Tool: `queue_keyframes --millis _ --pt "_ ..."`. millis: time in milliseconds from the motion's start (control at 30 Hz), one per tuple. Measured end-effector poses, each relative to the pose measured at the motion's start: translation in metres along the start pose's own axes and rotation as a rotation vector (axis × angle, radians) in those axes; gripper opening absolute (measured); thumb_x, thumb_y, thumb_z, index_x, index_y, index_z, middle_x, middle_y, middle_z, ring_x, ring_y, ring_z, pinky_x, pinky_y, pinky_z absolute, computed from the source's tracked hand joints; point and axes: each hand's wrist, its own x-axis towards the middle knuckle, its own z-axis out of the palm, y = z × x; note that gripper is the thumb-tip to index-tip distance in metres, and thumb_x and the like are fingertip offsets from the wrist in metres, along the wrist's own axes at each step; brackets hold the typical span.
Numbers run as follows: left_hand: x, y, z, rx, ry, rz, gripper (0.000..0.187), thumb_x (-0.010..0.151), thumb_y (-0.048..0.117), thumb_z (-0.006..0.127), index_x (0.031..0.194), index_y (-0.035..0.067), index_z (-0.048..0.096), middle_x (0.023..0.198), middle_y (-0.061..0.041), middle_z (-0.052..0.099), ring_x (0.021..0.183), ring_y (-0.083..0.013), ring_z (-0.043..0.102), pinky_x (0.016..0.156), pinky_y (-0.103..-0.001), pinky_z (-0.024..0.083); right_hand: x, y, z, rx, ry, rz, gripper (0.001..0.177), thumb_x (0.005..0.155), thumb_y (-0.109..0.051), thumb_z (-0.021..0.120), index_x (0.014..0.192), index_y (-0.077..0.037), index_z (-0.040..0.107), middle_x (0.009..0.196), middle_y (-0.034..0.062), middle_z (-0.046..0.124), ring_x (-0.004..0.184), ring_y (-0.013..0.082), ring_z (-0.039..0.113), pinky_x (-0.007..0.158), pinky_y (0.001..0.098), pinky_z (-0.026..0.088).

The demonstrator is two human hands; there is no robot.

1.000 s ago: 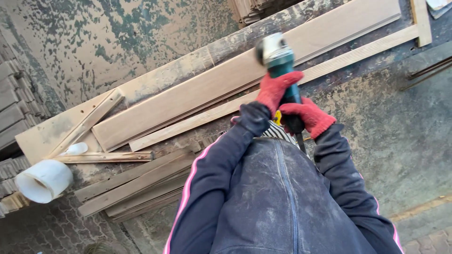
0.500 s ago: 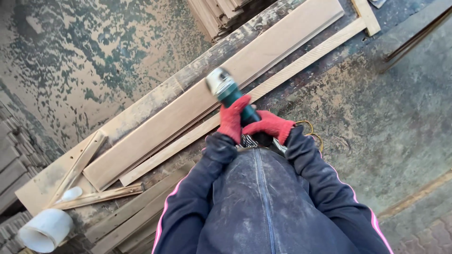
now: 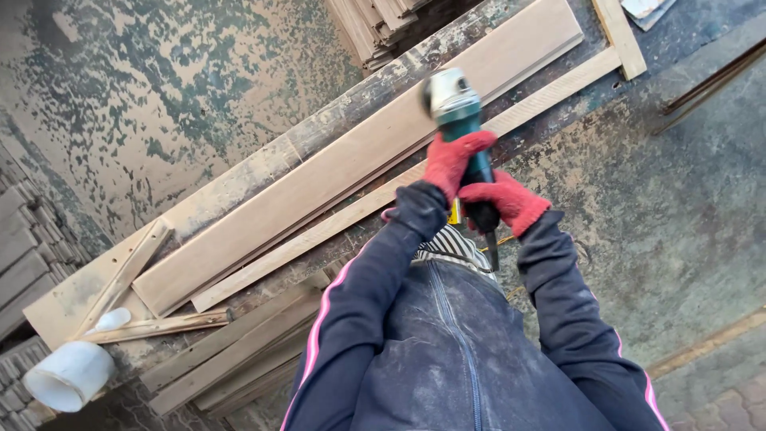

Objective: Sanding wooden boards using an angle grinder followed by manual hand-sanding with a block.

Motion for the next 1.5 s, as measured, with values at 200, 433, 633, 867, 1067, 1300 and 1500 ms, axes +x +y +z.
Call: queue_keyframes --millis 200,433,633,867,1067,1300,1500 --pt "0.005 -0.003 0.033 -0.004 -0.016 -0.034 0.068 0.048 0.020 0.101 0.106 0.006 0.068 0.086 -0.016 0.072 0.080 -0.0350 0.073 0.072 -0.049 0.062 0.001 -0.010 -0.018 -0.002 0.052 -0.082 0.038 0.067 -0.014 0.089 0.098 -0.003 0.070 0.073 0.0218 0.069 0.059 0.0371 0.071 0.048 0.0497 0.057" --pt "-0.028 0.049 -0.047 0.653 0.125 0.392 0.034 0.094 0.052 0.068 0.110 0.023 0.076 0.103 -0.006 0.078 0.108 -0.0266 0.073 0.101 -0.040 0.053 0.022 -0.002 0.008 0.042 0.097 -0.171 0.061 0.056 -0.002 0.096 0.110 -0.008 0.067 0.087 0.0137 0.071 0.075 0.0293 0.074 0.067 0.0425 0.062" --pt "0.051 0.036 -0.211 1.396 0.579 1.412 0.031 0.092 0.024 0.071 0.115 0.004 0.069 0.093 -0.014 0.060 0.091 -0.0329 0.064 0.094 -0.048 0.052 0.024 0.010 0.007 0.101 0.021 -0.035 0.054 0.054 0.009 0.085 0.105 -0.002 0.070 0.076 0.0228 0.069 0.060 0.0411 0.073 0.053 0.0513 0.062" --pt "0.070 0.048 -0.302 1.265 0.743 1.314 0.035 0.102 0.035 0.062 0.127 0.012 0.070 0.113 -0.013 0.070 0.108 -0.0355 0.065 0.104 -0.050 0.047 -0.064 -0.019 0.037 0.160 0.005 0.064 0.057 0.046 0.015 0.085 0.100 0.002 0.072 0.071 0.0250 0.067 0.059 0.0390 0.071 0.057 0.0496 0.062" --pt "0.056 0.091 -0.266 1.401 0.537 1.171 0.031 0.091 0.020 0.059 0.116 0.003 0.067 0.115 -0.013 0.069 0.103 -0.0311 0.060 0.098 -0.043 0.043 -0.158 -0.057 -0.028 0.301 -0.124 -0.305 0.081 0.056 0.007 0.078 0.134 0.003 0.059 0.107 0.0216 0.074 0.093 0.0407 0.074 0.085 0.0525 0.060" --pt "0.059 0.097 -0.213 1.406 0.617 1.049 0.029 0.097 0.027 0.055 0.114 0.010 0.071 0.106 -0.006 0.067 0.095 -0.0261 0.058 0.093 -0.040 0.046 -0.208 -0.017 -0.061 0.402 0.083 -0.545 0.093 0.053 -0.002 0.078 0.143 -0.008 0.057 0.117 0.0200 0.074 0.098 0.0438 0.075 0.085 0.0594 0.063" --pt "0.016 0.059 -0.198 1.420 0.415 1.176 0.037 0.091 0.019 0.063 0.127 0.009 0.066 0.096 -0.004 0.062 0.084 -0.0238 0.055 0.084 -0.036 0.045 -0.187 -0.012 -0.058 0.442 0.009 -0.620 0.097 0.059 -0.011 0.085 0.149 -0.010 0.049 0.111 0.0206 0.075 0.095 0.0474 0.076 0.080 0.0594 0.067"
